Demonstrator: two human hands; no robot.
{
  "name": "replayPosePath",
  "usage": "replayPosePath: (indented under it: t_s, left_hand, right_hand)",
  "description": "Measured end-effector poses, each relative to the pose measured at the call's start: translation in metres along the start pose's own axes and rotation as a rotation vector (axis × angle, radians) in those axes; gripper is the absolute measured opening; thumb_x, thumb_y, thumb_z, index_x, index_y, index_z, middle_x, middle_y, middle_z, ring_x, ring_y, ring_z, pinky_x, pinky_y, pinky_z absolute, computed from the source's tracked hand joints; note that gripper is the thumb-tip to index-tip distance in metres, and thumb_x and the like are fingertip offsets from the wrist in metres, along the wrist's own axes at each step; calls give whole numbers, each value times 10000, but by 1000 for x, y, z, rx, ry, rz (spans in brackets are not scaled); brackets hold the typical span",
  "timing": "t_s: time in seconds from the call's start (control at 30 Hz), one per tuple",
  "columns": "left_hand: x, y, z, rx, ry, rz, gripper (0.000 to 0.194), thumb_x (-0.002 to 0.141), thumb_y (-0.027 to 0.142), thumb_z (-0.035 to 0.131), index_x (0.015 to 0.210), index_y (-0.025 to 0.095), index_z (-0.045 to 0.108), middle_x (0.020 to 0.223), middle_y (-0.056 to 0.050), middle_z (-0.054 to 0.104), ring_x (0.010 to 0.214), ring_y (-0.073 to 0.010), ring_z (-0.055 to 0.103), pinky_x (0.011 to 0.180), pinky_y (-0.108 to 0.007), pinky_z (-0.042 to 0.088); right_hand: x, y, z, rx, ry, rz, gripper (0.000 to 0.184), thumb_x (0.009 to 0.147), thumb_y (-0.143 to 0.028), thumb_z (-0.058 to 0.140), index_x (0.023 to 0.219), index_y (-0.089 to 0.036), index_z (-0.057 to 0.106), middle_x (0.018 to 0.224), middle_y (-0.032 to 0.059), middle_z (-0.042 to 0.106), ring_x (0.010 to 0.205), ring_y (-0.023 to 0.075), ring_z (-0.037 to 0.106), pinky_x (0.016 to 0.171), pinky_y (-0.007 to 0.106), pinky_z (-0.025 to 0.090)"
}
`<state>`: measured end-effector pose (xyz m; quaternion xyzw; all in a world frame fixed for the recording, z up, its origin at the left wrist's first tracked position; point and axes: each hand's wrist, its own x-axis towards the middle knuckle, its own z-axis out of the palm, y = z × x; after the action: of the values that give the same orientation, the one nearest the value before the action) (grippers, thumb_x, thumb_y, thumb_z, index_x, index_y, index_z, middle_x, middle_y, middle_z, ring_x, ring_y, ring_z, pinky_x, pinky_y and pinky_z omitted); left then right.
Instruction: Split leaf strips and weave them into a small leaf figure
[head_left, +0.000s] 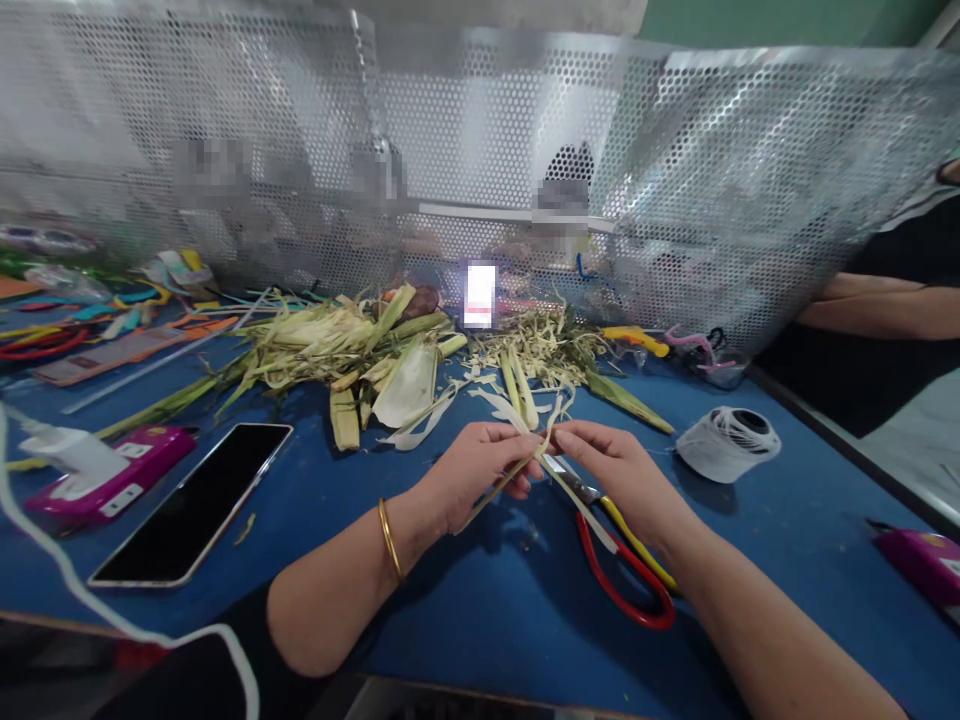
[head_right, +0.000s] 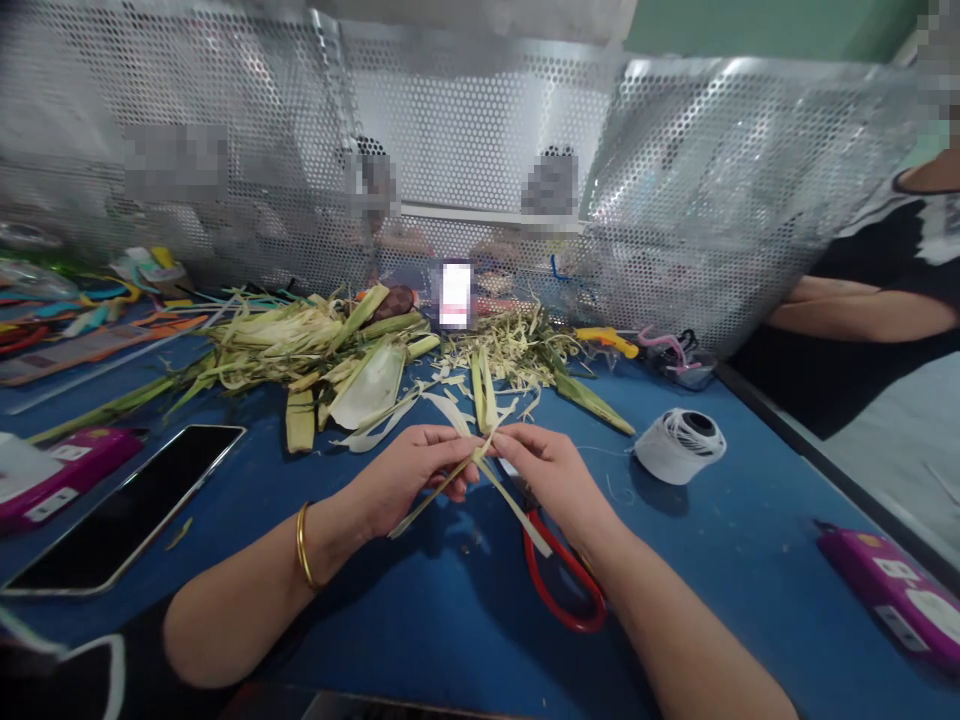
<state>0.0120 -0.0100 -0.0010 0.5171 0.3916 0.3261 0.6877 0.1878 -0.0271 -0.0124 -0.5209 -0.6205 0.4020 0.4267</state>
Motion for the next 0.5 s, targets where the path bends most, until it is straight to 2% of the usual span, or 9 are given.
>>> replayPosePath:
  t_s: [0.1, 0.23, 0.4, 0.5]
  left_hand:
    - [1, -5, 2, 56, -8, 28, 277, 695, 398, 704, 681, 130, 633, 584, 3, 583, 487, -76, 493, 499, -204, 417]
    - [3, -10, 2, 137, -8, 59, 301, 689, 410, 703, 613, 136, 604, 538, 13, 552, 458, -74, 470, 475, -210, 389]
    - [4, -8, 3, 177, -3, 74, 224, 711, 348, 662, 663, 129, 657, 497, 31, 517, 447, -72, 450, 479, -209, 388]
    - [3, -8, 4, 212, 19, 89, 210, 712, 324, 650, 660, 122, 668, 492, 30, 509, 436, -70, 436, 464, -208, 371]
  right_hand:
    - [-2, 0, 8, 262, 46, 92, 268, 703, -440, 720, 761, -184, 668, 748, 7, 680, 754, 168, 600, 758, 286, 437]
    - [-4, 2, 16, 370, 96, 114, 308, 649, -444, 766, 651, -178, 609, 625, -19, 613, 627, 132, 537, 661, 266, 416]
    - [-4, 8, 21, 306, 199, 63, 346, 654, -460, 740, 583, -187, 539, 554, -38, 524, 552, 114, 443, 566, 254, 359]
    - [-4, 9, 16, 85, 216, 39, 353, 742, -470, 648, 566, -194, 514, 531, -35, 488, 526, 116, 412, 535, 260, 334]
